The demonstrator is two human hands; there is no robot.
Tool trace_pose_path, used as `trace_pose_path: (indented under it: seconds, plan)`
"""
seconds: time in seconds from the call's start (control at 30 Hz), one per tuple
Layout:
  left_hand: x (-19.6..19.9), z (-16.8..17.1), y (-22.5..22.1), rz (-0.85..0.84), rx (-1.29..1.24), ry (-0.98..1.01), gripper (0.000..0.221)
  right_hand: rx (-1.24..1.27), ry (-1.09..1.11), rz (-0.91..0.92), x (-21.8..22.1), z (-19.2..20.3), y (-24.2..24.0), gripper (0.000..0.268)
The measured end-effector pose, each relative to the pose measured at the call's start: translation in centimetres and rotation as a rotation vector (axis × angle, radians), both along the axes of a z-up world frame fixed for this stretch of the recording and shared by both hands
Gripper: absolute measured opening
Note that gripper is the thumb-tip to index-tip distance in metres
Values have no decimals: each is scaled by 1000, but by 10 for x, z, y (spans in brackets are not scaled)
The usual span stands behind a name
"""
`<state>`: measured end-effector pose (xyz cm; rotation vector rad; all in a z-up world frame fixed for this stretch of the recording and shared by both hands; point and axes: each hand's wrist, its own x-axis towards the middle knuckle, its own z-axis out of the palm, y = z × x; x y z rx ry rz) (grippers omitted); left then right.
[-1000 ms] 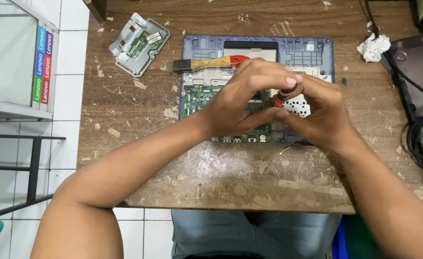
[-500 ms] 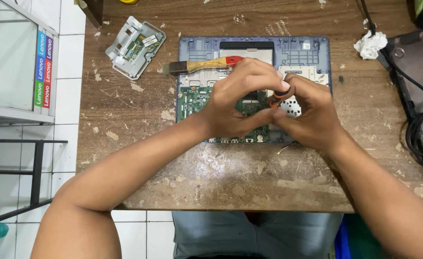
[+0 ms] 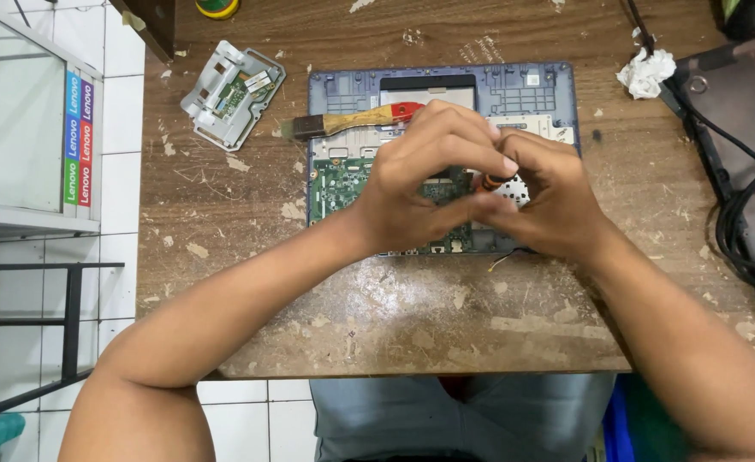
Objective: A person is seen cleaning a laptop motherboard with a brush and then using a screwdriver to fasten screws into the board.
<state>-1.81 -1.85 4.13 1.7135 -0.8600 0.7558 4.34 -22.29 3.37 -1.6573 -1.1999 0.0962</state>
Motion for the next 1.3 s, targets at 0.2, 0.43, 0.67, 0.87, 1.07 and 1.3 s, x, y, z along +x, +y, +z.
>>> trace_pose_path:
  seconds: [0.2,0.43,0.67,0.87,1.07,1.3]
  plan:
    - [-5,1,-5,-32,38,95,15,13,85,259,22,-5,-13,19]
    - [4,8,-1,16,-17,12,28,-38,7,-81,2,-5,4,52]
    - [1,11,5,-38,62,134,14,-64,162,210,27,-7,-13,29]
    - [9,5,7,25,30,63,28,-57,74,35,9,6,-1,32]
    - [4,13,9,-70,82,195,15,-77,134,205,23,4,-15,25]
    - [8,4,7,-55,12,190,25,-29,241,165,19,1,-10,18]
